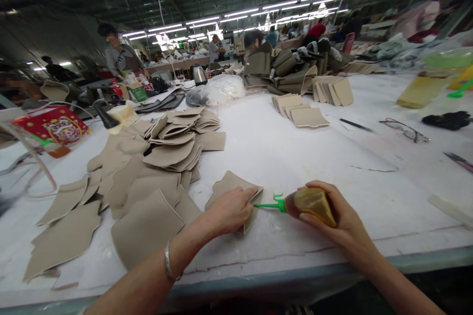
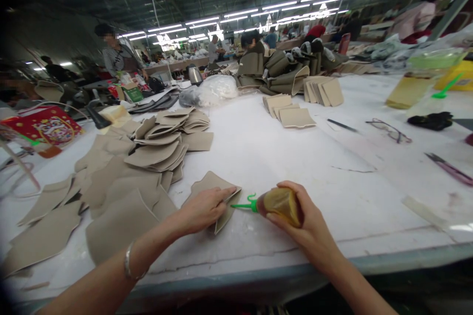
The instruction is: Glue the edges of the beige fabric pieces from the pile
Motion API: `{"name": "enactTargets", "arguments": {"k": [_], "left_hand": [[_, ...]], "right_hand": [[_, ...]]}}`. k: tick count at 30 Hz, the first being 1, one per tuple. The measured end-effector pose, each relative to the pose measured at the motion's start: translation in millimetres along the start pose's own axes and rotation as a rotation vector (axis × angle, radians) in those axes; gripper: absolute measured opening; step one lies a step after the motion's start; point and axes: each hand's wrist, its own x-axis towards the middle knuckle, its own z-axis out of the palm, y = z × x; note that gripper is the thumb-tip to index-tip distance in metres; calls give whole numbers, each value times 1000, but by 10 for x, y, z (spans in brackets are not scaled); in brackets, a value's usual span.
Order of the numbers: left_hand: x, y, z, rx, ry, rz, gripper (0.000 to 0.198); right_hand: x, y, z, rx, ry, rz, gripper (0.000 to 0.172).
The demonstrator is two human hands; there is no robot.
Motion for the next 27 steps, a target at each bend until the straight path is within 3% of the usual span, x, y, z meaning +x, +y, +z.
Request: {"name": "enactTargets", "arguments": {"k": [5, 11, 16, 23, 27], "left_hand": [[13, 11, -32, -25, -10, 16, 59], [4, 29, -54, -52, 7, 18, 57], [0, 45, -68, -42, 0, -20, 59], [-8, 59, -77, -62, 3, -31, 58], [-16, 56, -72, -44, 6, -53, 59]], "right_hand": [[60, -7, 2, -89, 137, -89, 45], [-3, -54, -10, -125, 94, -74, 43], [33, -51, -18, -118, 169, -59, 46], [0, -53, -22, -95, 125, 53, 46], [45, -78, -16, -65, 174, 81, 47]]}}
